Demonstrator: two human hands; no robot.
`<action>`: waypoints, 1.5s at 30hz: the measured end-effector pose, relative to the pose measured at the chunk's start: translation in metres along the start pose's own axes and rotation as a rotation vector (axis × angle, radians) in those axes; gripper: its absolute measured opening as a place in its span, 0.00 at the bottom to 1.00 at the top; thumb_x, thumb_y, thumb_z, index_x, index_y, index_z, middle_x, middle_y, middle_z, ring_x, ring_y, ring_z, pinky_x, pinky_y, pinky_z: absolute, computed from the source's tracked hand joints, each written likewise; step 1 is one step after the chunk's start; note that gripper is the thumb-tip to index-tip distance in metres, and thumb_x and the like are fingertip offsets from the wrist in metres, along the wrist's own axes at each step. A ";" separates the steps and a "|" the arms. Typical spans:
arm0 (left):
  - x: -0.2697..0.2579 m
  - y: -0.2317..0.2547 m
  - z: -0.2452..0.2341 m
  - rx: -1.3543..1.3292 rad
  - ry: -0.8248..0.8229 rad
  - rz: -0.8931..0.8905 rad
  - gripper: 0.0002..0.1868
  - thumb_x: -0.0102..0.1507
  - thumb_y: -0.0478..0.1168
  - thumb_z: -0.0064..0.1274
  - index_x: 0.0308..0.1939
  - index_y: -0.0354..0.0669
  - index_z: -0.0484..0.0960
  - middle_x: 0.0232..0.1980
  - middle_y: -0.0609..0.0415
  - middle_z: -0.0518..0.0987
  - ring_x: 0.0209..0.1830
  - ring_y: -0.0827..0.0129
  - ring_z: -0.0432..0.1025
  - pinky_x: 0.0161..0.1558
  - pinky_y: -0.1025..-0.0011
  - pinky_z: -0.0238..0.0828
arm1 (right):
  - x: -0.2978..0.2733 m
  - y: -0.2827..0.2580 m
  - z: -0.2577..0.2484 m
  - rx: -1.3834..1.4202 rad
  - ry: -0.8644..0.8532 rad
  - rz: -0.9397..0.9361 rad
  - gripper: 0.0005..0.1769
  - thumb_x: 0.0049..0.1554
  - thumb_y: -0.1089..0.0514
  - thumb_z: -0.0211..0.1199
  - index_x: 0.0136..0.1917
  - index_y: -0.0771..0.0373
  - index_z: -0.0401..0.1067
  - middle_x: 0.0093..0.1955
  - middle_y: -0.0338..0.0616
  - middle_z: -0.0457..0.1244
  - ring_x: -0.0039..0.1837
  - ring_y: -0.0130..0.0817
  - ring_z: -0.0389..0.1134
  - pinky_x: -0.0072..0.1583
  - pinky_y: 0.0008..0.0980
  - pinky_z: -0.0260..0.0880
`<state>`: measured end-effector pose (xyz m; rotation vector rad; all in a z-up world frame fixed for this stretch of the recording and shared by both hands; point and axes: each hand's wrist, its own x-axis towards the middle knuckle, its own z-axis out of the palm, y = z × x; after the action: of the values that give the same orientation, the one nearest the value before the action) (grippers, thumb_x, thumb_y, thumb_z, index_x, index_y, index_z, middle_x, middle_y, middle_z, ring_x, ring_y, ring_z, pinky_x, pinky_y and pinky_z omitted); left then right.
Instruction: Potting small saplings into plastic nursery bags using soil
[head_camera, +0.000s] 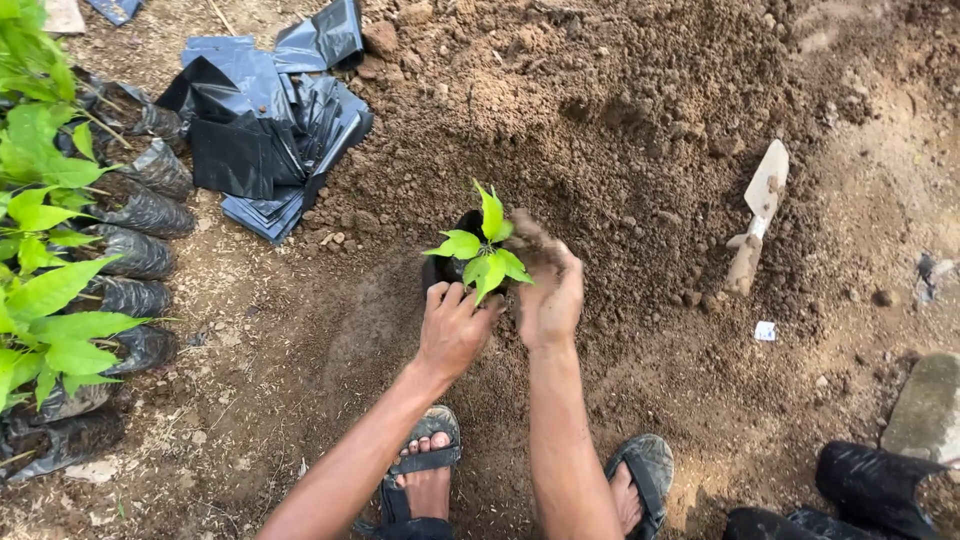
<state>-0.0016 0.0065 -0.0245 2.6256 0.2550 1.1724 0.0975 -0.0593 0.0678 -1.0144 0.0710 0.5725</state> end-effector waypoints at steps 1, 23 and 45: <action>0.000 -0.001 -0.001 -0.006 -0.024 -0.022 0.06 0.66 0.43 0.59 0.34 0.53 0.85 0.28 0.56 0.75 0.33 0.63 0.70 0.50 0.61 0.63 | 0.002 -0.006 -0.015 -0.117 0.071 -0.111 0.23 0.64 0.43 0.44 0.58 0.58 0.73 0.61 0.48 0.66 0.63 0.42 0.66 0.66 0.46 0.65; 0.043 -0.033 -0.065 0.032 -0.227 -0.003 0.16 0.63 0.58 0.59 0.34 0.51 0.85 0.37 0.53 0.79 0.46 0.62 0.71 0.64 0.52 0.55 | 0.145 0.069 -0.097 0.561 0.401 0.235 0.24 0.47 0.46 0.70 0.53 0.61 0.78 0.56 0.55 0.69 0.57 0.55 0.71 0.57 0.56 0.74; 0.059 -0.110 0.020 -0.267 -0.615 -0.780 0.14 0.65 0.37 0.50 0.51 0.59 0.85 0.45 0.50 0.85 0.47 0.41 0.79 0.50 0.45 0.77 | 0.069 -0.007 0.051 -0.258 -0.042 0.364 0.27 0.55 0.40 0.64 0.57 0.62 0.74 0.56 0.59 0.68 0.56 0.49 0.68 0.60 0.50 0.67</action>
<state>0.0459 0.1233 -0.0286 2.1611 0.8193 0.1245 0.1499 0.0083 0.0790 -1.2495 0.1498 0.9521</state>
